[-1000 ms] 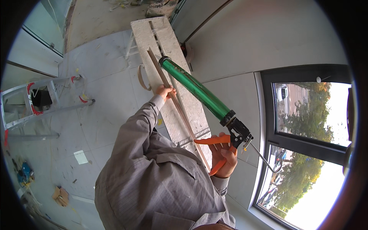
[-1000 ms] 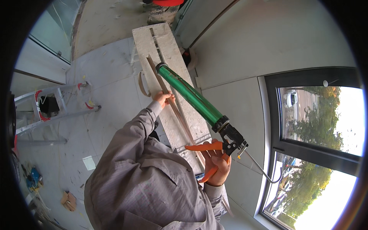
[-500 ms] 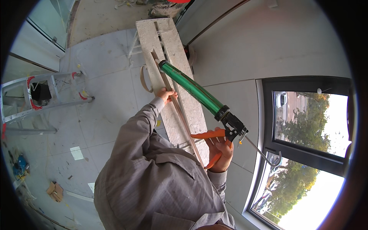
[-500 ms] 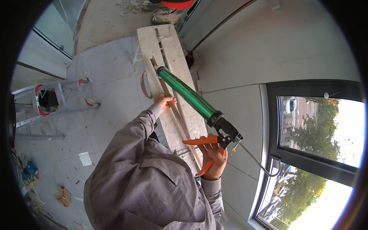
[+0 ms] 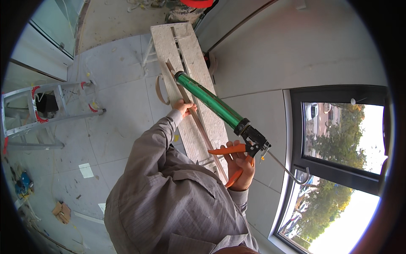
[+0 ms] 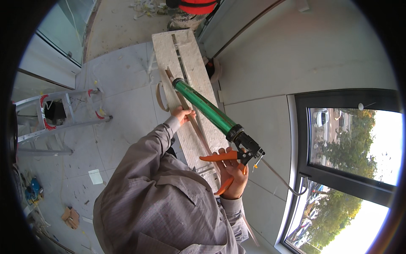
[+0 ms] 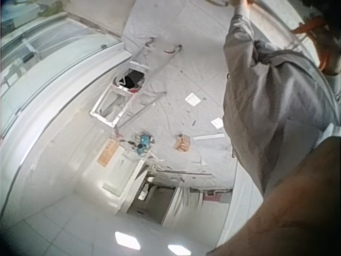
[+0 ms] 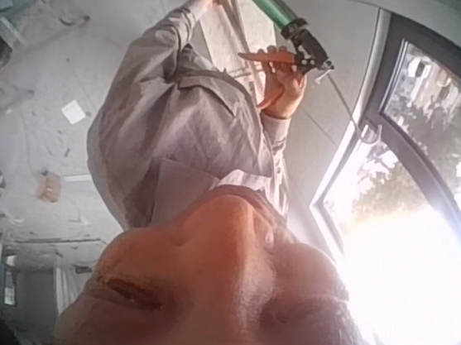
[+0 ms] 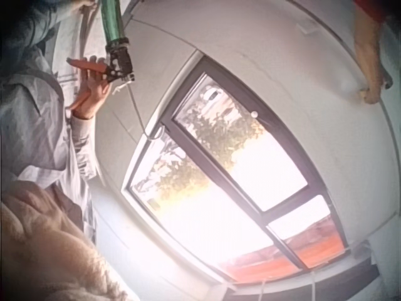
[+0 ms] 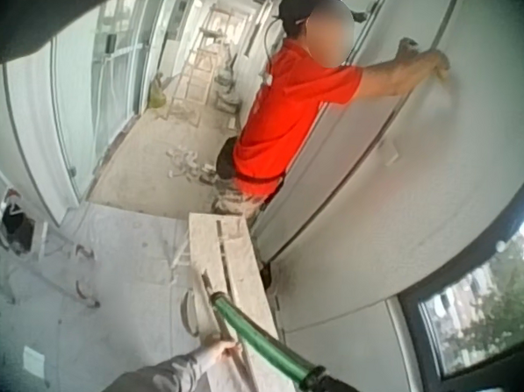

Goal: The person measures and cuts metal trim pieces using a utility knife and tin snips. They apply adhesive to the trim with a caulking gun and install the pieces along a window frame.

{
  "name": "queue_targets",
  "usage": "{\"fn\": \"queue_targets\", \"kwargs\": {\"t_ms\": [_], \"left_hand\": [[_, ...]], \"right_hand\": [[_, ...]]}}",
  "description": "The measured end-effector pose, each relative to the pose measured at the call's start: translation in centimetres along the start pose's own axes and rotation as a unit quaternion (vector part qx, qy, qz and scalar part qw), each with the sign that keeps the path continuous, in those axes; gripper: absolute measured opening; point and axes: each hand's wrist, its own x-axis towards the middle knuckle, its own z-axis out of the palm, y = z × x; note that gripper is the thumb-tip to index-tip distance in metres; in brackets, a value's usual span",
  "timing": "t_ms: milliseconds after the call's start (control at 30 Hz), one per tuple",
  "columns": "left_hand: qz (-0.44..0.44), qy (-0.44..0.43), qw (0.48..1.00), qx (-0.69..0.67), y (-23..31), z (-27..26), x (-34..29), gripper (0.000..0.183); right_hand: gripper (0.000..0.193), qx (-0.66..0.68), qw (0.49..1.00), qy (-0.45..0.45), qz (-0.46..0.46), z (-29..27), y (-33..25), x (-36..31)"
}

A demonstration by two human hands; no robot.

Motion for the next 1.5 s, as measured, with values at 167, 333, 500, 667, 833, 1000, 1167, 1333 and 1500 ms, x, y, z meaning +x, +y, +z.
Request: {"fn": "queue_targets", "kwargs": {"t_ms": [167,333,500,667,833,1000,1167,1333,1500], "left_hand": [[-0.007,0.032,0.999,0.010,0.5,1.2,-0.5,0.024],[-0.011,0.035,0.999,0.016,1.0,1.7,-0.8,0.024],[-0.013,0.031,0.999,0.013,1.0,1.2,-0.6,0.024],[-0.010,0.026,1.000,0.009,1.0,0.9,-0.1,0.022],[-0.003,0.017,1.000,-0.002,1.2,0.6,0.2,0.022],[0.006,0.005,1.000,-0.016,1.4,0.1,0.0,0.021],[0.015,-0.010,1.000,-0.012,1.9,-0.4,0.0,0.019],[0.014,-0.021,1.000,-0.003,2.4,-0.9,0.6,0.019],[0.008,-0.022,1.000,0.009,2.9,-1.9,2.3,0.021]], "right_hand": [[0.070,-0.003,1.000,-0.013,-0.006,0.3,-0.3,-0.3],[0.069,-0.045,0.999,-0.002,-0.013,0.5,-0.3,-0.5],[0.069,-0.055,0.998,-0.010,-0.020,0.9,-0.3,-0.4],[0.070,-0.064,0.998,-0.013,-0.015,1.0,-0.4,-0.4],[0.071,-0.065,0.998,-0.006,-0.010,1.3,-0.6,-0.5],[0.067,-0.049,0.999,0.001,-0.004,1.8,-0.6,-0.6],[0.056,0.006,1.000,0.006,0.017,2.4,-0.1,-0.2],[0.053,0.024,0.999,0.016,0.023,3.1,-0.1,-0.3],[0.059,0.013,0.999,0.042,0.020,2.9,-0.2,-0.4]]}}
